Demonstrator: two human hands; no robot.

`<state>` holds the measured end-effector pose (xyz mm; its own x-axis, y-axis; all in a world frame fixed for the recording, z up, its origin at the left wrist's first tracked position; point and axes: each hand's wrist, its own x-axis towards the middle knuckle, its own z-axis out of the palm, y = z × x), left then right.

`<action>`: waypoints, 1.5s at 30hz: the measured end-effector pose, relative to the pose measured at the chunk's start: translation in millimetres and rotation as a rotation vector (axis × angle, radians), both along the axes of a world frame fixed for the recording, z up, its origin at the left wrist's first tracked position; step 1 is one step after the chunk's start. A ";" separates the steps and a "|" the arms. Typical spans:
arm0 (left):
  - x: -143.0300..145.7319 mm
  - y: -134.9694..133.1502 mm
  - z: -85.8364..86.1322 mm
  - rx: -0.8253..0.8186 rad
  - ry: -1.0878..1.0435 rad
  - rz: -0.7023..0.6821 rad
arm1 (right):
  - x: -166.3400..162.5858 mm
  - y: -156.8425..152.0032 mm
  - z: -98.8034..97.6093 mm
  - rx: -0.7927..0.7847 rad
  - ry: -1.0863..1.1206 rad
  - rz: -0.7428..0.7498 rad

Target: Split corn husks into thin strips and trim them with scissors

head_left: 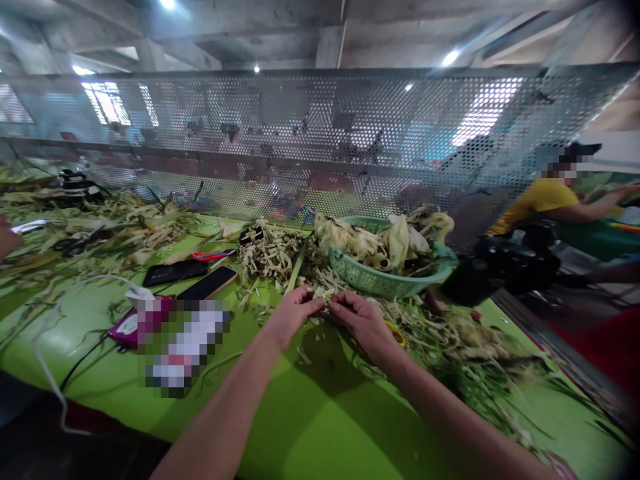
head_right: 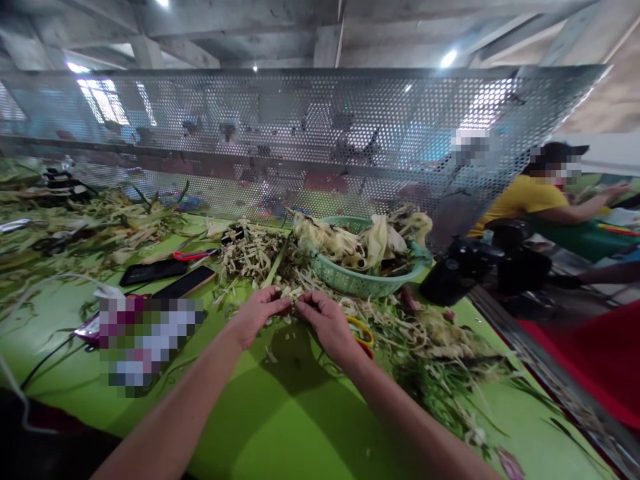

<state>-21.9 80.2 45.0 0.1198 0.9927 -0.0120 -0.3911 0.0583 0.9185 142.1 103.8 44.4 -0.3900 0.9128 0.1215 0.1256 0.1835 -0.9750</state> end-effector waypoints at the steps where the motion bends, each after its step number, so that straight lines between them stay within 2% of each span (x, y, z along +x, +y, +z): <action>1: -0.4 0.0 0.1 0.002 -0.028 -0.017 | 0.1 -0.2 -0.2 -0.050 0.040 0.027; 5: -2.1 0.2 -1.5 -0.002 -0.083 -0.019 | -0.2 -1.0 -0.5 -0.156 0.127 0.067; 10: -2.1 -0.4 -3.0 -0.021 -0.064 0.085 | -3.0 -0.5 -3.5 -0.093 0.102 -0.013; 17: 1.5 -0.3 -1.5 0.020 0.006 0.073 | -4.3 -3.1 -4.4 -0.028 0.052 -0.058; 20: 1.4 0.5 -1.2 0.040 0.002 0.094 | -1.4 -4.1 5.1 0.041 -0.016 -0.056; 25: 2.5 2.3 2.1 0.024 0.020 0.073 | 2.0 6.3 30.3 0.172 0.001 -0.153; 30: 0.0 5.4 0.6 0.032 0.090 0.130 | -6.4 20.6 53.4 0.271 -0.114 -0.036; 33: -2.5 6.2 -1.4 0.038 0.071 0.124 | -11.0 25.1 59.1 0.298 -0.200 0.042; 37: -2.5 4.2 -1.1 0.037 0.029 0.127 | -10.4 30.6 57.1 0.219 -0.156 0.124; 42: -1.5 0.2 1.2 -0.043 -0.082 0.068 | -5.4 38.3 48.4 0.157 -0.082 0.122; 45: -0.3 -0.4 0.6 -0.013 -0.034 0.077 | -3.6 39.6 39.7 0.142 -0.033 0.097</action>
<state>-22.2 79.7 45.6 0.0437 0.9988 -0.0222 -0.4259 0.0388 0.9039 138.5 143.5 84.1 -0.4817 0.8450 0.2322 0.1319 0.3319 -0.9340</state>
